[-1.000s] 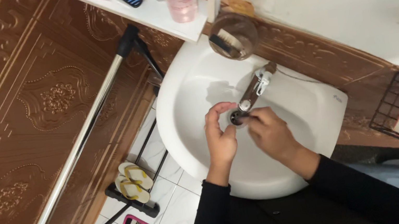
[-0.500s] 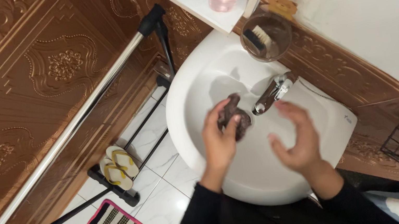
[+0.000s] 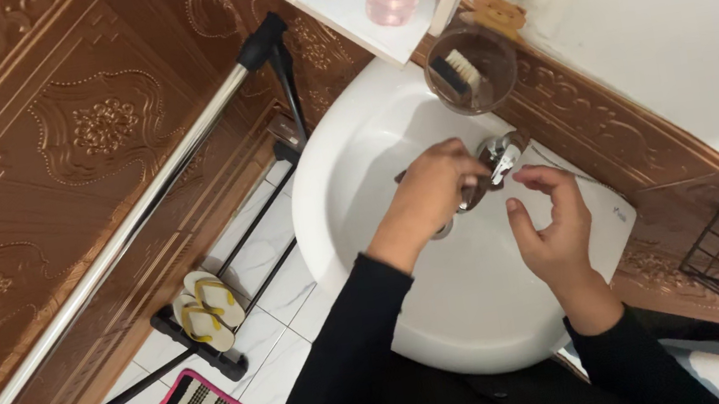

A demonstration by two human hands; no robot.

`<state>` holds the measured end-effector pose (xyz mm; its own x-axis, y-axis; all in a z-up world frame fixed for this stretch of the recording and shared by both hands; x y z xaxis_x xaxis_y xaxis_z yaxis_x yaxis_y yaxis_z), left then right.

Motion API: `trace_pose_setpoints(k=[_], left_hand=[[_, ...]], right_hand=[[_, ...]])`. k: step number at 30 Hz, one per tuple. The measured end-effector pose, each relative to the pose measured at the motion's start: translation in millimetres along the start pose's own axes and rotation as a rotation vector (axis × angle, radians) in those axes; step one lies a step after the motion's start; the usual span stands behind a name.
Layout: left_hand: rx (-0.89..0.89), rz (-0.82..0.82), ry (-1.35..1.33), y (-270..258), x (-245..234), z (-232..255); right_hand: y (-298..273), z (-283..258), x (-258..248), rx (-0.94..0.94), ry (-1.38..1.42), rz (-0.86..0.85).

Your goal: The person cleans a bathroom sink and faucet by hand using a small brush and a cloth, scrubbing the surfaces and wiping away residue.

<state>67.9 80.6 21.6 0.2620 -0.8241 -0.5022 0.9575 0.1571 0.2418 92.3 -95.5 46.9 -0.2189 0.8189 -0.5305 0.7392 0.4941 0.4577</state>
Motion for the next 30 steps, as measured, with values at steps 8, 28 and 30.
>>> trace_pose_setpoints(k=[8,28,30], left_hand=[[-0.042,-0.136,-0.171,24.4,12.0,-31.8],[-0.18,-0.067,-0.416,20.5,23.9,-61.1],[-0.135,0.069,-0.366,27.3,32.1,-53.7]], right_hand=[[-4.7,1.8,-3.3,0.021,-0.051,0.006],[-6.9,12.6,-5.2,0.085,-0.027,-0.016],[-6.1,13.1,-4.5,0.095,-0.027,-0.018]])
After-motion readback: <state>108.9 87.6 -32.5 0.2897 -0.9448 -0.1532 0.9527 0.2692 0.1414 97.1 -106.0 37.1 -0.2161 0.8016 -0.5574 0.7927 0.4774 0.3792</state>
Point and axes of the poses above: each hand's wrist, its own y-axis towards the middle knuckle, its own x-axis out of the palm, z = x × y, the point moved 4 cm from there along y, towards the middle knuckle, and after that the axes turned 2 degrees about y, right-handed, at the moved point
